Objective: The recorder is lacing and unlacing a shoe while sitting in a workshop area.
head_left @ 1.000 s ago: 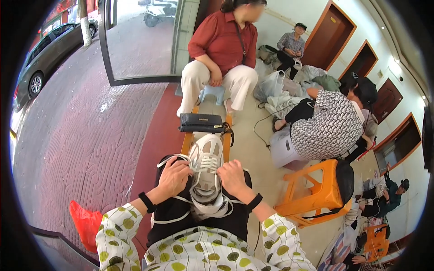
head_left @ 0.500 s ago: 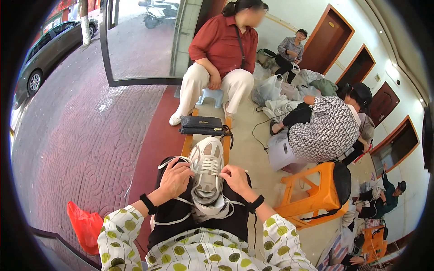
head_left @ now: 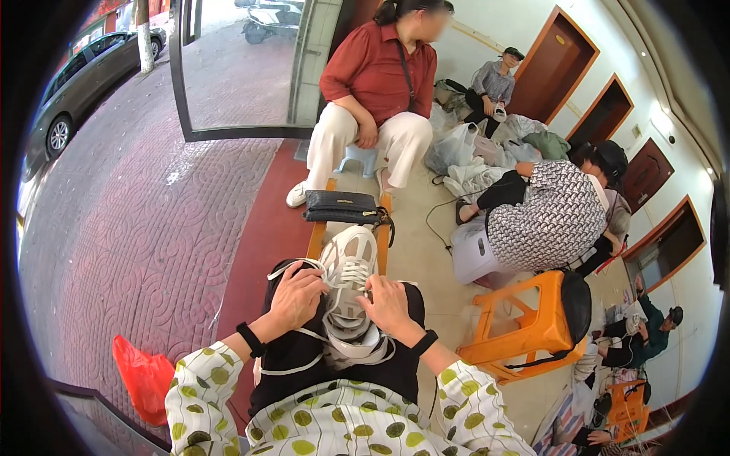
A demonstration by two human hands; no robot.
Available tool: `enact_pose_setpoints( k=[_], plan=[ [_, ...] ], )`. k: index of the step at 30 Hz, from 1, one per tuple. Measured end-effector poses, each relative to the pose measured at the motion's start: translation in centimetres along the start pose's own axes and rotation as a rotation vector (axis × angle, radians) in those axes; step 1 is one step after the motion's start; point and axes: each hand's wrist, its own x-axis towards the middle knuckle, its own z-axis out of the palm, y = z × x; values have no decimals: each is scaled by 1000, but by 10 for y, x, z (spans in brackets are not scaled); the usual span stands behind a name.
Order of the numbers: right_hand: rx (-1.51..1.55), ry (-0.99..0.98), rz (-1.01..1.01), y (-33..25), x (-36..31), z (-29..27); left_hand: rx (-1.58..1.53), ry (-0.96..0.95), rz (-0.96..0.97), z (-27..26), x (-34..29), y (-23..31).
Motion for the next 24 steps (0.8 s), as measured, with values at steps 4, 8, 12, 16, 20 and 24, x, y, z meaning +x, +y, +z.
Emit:
enact_pose_setpoints(
  k=[4,8,12,16,20,24],
  plan=[
    [-85,34,-40,-2,-7,4,-16,4,-1,0,-3,4],
    [-315,11,-124,-8,-5,6,4,0,9,0,-3,2],
    [-450,-90,-173,-18,3,0,-2,6,19,2,-1,-1],
    [-573,-251,-171,-25,11,0,1,2,19,4,-1,-3],
    [-705,-361,-203,-30,13,-1,-7,2,12,2,1,1],
    [-793,-416,-220,-35,13,-2,-5,-16,11,3,0,0]
  ],
)
